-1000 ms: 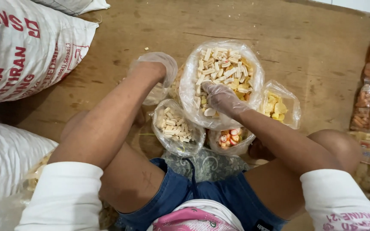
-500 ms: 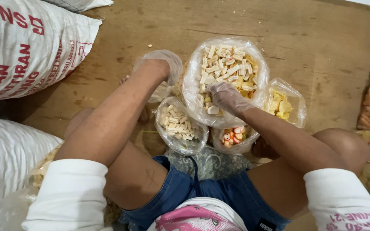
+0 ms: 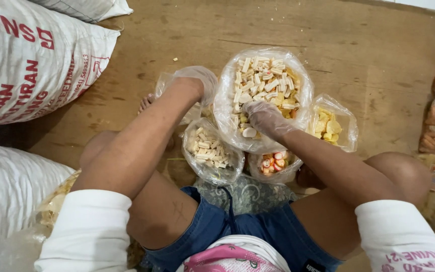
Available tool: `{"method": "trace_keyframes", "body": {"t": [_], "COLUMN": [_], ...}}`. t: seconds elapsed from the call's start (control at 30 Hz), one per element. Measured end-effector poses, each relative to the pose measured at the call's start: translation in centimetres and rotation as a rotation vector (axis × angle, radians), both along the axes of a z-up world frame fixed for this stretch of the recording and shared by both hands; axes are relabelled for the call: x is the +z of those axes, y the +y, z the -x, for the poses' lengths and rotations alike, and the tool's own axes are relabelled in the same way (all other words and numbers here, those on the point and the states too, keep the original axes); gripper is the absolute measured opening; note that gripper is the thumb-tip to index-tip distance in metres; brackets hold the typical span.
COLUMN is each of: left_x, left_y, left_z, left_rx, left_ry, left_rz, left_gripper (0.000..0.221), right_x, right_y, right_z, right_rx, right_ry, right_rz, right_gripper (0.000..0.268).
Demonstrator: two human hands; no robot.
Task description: Sorting and transferring chips from a large bag into smaller individual plastic bags by hand.
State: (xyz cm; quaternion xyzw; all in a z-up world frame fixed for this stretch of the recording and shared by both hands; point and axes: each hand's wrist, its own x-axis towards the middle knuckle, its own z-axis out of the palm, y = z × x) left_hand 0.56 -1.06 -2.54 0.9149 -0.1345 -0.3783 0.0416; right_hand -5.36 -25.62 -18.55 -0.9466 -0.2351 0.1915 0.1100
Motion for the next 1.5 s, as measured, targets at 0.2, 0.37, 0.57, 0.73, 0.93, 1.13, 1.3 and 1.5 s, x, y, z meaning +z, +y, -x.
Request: {"method": "trace_keyframes", "body": {"t": [0.2, 0.37, 0.57, 0.73, 0.93, 1.13, 1.3, 1.5], "left_x": [0.6, 1.0, -5.2, -5.9, -1.2, -1.3, -1.2, 0.4], "left_y": [-1.5, -1.7, 0.0, -0.7, -2.2, -2.8, -2.1, 0.8], "left_z": [0.6, 1.1, -0.9, -0.9, 0.4, -0.2, -0.3, -0.5], "left_rx": [-0.151, -0.236, -0.343, -0.232, -0.219, -0.109, -0.137, -0.23], "left_ry": [-0.057, -0.104, -0.132, -0.216, -0.187, -0.156, -0.237, -0.194], "left_rz": [-0.062, -0.109, -0.155, 0.092, 0.2, 0.233, 0.288, 0.16], "left_gripper": [0.043, 0.047, 0.048, 0.035, 0.038, 0.038, 0.03, 0.044], "right_x": [-5.1, -1.7, -6.0, 3.7, 17.4, 13.3, 15.0, 17.6], "right_y": [-1.6, -2.1, -2.5, 2.0, 6.1, 4.2, 4.5, 5.7], "right_z": [-0.8, -0.7, -2.4, -3.7, -1.8, -2.5, -2.2, -2.4], "right_rx": [0.131, 0.096, 0.378, -0.027, -0.784, -0.835, -0.785, -0.868], "right_ry": [-0.138, -0.07, -0.28, 0.092, 0.571, 0.736, 0.798, 0.749], "right_rz": [0.076, -0.187, 0.106, 0.062, -0.57, -0.766, -0.749, -0.805], "right_gripper": [0.023, 0.029, 0.012, 0.015, 0.016, 0.026, 0.024, 0.024]}}
